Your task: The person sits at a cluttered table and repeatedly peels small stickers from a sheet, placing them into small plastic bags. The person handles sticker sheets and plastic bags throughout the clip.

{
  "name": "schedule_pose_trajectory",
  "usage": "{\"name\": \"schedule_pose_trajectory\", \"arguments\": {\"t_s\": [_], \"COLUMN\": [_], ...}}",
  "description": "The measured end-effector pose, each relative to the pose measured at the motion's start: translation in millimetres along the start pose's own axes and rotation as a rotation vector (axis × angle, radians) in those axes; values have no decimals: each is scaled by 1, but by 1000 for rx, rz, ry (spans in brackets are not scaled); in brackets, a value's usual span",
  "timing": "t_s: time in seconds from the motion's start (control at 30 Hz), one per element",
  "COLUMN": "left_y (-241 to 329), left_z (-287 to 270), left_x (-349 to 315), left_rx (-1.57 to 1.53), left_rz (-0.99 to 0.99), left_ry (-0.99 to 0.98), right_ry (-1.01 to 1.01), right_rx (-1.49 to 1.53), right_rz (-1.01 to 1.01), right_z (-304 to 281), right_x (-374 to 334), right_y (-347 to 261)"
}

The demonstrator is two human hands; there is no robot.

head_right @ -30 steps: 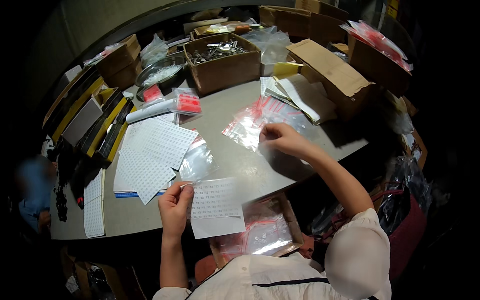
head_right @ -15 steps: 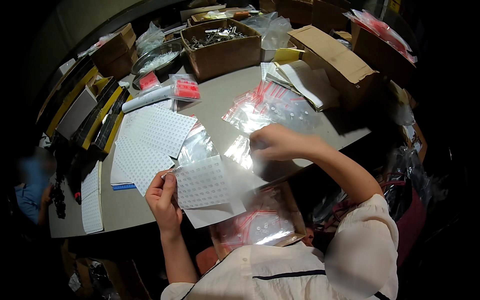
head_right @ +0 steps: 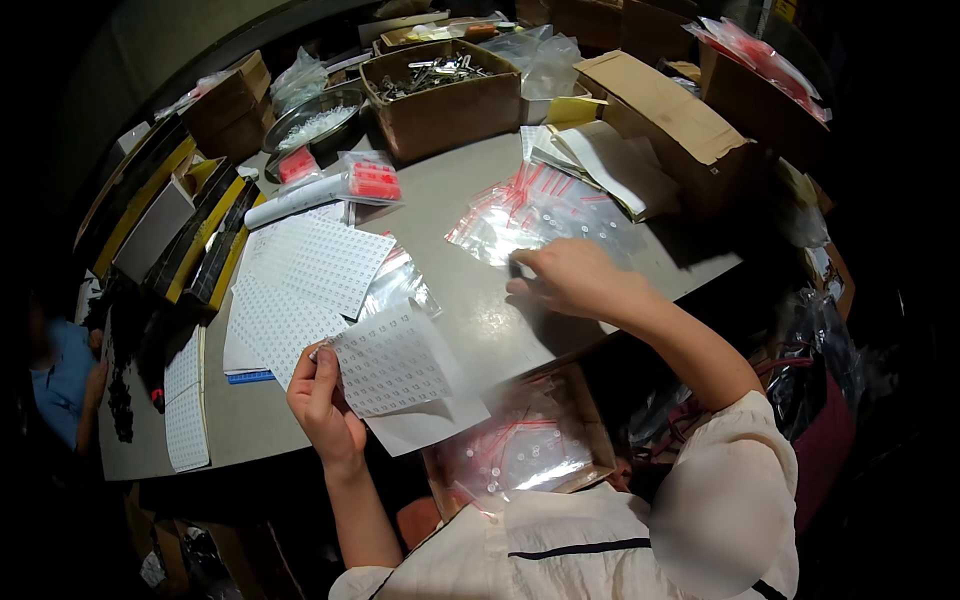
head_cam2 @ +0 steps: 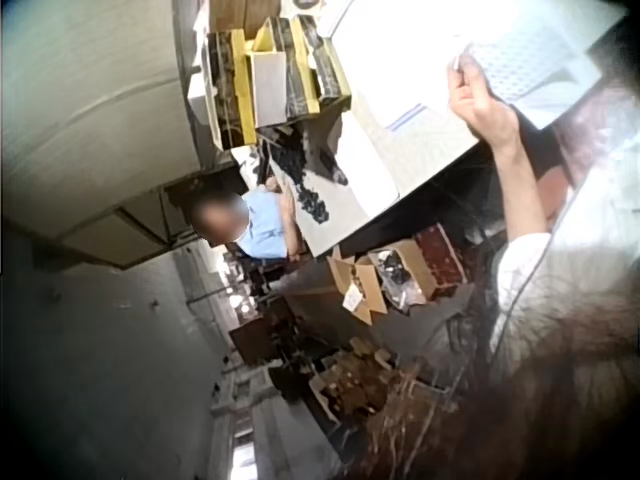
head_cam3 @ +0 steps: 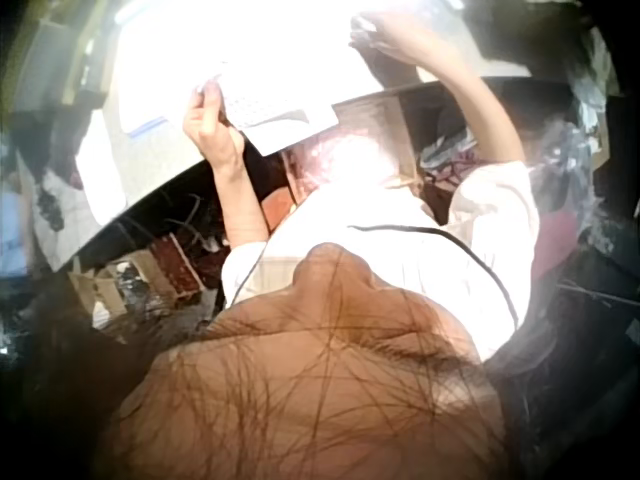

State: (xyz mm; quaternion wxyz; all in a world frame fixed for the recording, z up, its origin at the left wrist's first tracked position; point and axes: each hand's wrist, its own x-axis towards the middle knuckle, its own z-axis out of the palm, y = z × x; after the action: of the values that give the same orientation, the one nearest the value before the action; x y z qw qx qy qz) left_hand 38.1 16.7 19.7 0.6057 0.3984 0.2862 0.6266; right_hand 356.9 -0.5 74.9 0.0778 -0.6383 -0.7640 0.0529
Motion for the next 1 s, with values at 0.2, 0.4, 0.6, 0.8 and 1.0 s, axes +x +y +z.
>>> {"name": "schedule_pose_trajectory", "arguments": {"t_s": [0.2,0.4,0.6,0.8,1.0], "left_y": [-3,5,-2,2,1], "left_z": [-10,8,-9,2,1], "left_x": [-1,-4,-2,-3,-3], "left_rx": [-2,-17,19,-11,-11], "left_rz": [13,17,21,19,17], "left_ry": [-35,48,-38,-3,-20], "right_ry": [-218,-3,-243,-160,-60], "right_rx": [-3,51,27,491,238], "right_rz": [-119,-51,-55,-131,-91], "right_z": [-12,-15,-15,-13,4], "right_x": [-39,-35,-35,-28,-44], "right_y": [-30,-25,-18,5,-8]}}
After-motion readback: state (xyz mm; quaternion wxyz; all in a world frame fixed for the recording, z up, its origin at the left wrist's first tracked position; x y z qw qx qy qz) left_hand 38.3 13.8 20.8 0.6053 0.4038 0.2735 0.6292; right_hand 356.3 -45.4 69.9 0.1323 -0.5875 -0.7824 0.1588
